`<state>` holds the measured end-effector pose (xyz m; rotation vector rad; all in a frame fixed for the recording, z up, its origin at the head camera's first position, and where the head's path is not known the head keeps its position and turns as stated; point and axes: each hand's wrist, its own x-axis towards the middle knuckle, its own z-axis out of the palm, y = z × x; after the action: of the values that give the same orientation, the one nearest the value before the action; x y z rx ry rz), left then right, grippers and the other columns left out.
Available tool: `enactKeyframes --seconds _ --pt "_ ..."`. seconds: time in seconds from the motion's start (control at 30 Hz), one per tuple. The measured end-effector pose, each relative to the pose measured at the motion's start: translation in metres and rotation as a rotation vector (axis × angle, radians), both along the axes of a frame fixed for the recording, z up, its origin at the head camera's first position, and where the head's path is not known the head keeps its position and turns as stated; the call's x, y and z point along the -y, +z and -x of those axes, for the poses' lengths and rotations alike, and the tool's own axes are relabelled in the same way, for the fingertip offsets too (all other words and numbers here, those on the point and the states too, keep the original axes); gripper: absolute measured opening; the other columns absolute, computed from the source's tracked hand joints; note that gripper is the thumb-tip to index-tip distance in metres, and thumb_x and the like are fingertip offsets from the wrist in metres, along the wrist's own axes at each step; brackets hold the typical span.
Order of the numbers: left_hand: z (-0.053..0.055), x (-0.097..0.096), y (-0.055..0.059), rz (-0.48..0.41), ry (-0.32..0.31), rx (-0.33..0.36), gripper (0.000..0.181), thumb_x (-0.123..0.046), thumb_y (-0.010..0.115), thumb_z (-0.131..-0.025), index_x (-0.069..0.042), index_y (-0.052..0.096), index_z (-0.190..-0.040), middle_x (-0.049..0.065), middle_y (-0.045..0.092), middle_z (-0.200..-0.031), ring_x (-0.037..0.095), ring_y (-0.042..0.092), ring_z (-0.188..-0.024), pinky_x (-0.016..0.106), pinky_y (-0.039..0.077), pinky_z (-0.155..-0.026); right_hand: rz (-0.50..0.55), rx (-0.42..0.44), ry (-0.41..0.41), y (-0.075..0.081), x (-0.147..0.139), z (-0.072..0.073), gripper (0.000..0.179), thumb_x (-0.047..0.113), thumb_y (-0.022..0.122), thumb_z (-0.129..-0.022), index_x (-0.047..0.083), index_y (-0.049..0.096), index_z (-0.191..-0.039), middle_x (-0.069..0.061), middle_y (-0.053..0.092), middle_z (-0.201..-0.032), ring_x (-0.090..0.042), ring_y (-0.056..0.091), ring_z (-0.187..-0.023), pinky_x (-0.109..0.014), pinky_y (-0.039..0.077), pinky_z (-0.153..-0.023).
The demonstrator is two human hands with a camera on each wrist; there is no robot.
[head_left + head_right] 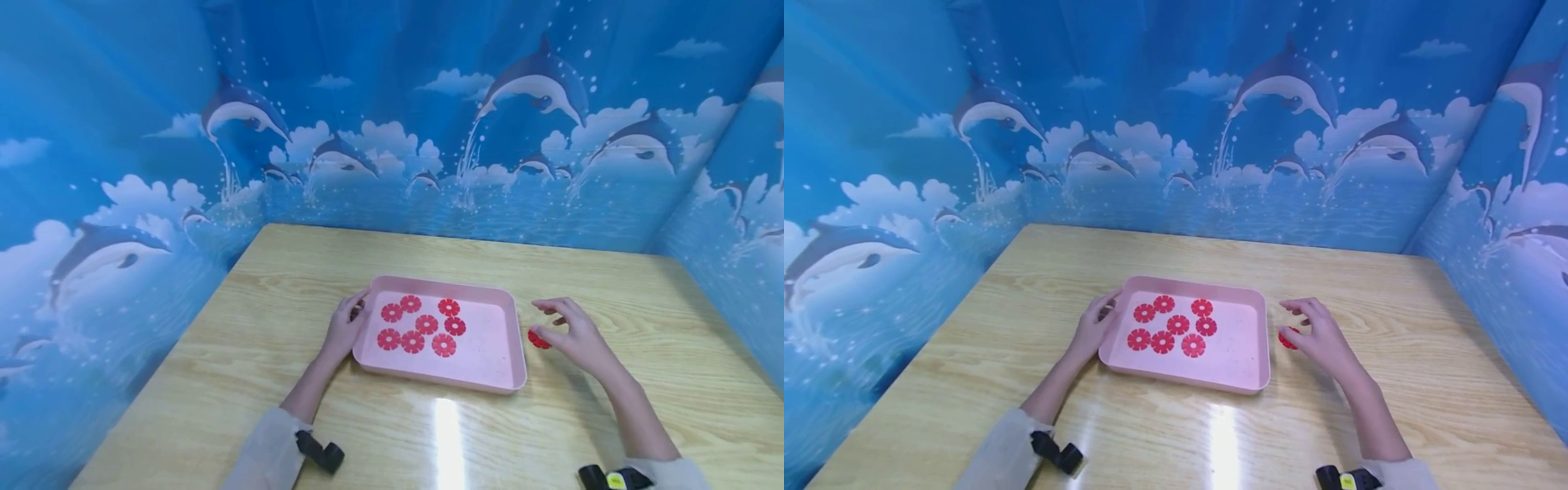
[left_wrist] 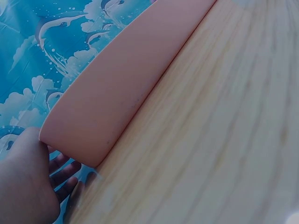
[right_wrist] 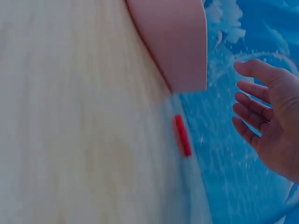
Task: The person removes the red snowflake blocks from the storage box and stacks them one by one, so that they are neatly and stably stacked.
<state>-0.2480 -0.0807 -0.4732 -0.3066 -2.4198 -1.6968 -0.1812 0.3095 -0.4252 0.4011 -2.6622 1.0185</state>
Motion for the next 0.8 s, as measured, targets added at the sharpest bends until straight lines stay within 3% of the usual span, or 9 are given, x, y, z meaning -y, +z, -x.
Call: enactKeyframes --seconds 0.2,0.3,0.53,0.8 --pt "-0.001 0.0 -0.003 -0.005 -0.014 0.01 0.041 0.003 0.052 -0.087 0.0 0.051 -0.128 0.015 0.052 -0.102 0.026 0.053 -0.089 0.036 0.048 -0.08 0.015 0.048 0.074 0.01 0.035 0.015 0.037 0.008 0.067 -0.082 -0.005 0.057 -0.115 -0.018 0.054 -0.106 -0.032 0.051 -0.096 -0.048 0.047 -0.078" --pt "-0.001 -0.002 -0.003 -0.011 -0.017 0.006 0.041 0.003 0.053 -0.088 0.0 0.051 -0.128 0.015 0.052 -0.102 0.027 0.053 -0.089 0.037 0.048 -0.08 0.01 0.09 0.121 0.01 0.053 0.023 0.037 0.013 0.069 -0.082 -0.004 0.058 -0.113 -0.017 0.056 -0.104 -0.034 0.052 -0.095 -0.047 0.047 -0.078" --pt "0.0 -0.003 0.0 -0.017 -0.003 -0.025 0.039 0.003 0.054 -0.087 0.0 0.053 -0.126 0.015 0.053 -0.098 0.026 0.054 -0.086 0.037 0.048 -0.079 -0.003 0.178 0.322 0.002 0.085 0.036 0.034 0.009 0.07 -0.079 -0.001 0.06 -0.11 -0.013 0.058 -0.106 -0.032 0.052 -0.098 -0.045 0.047 -0.08" --pt "0.001 0.0 0.0 -0.006 0.01 -0.056 0.038 0.003 0.055 -0.086 0.003 0.054 -0.123 0.015 0.054 -0.096 0.028 0.055 -0.085 0.038 0.048 -0.078 -0.099 0.245 0.41 -0.011 0.102 0.038 0.036 0.016 0.074 -0.076 0.01 0.063 -0.109 -0.001 0.055 -0.102 -0.019 0.051 -0.094 -0.037 0.047 -0.08"
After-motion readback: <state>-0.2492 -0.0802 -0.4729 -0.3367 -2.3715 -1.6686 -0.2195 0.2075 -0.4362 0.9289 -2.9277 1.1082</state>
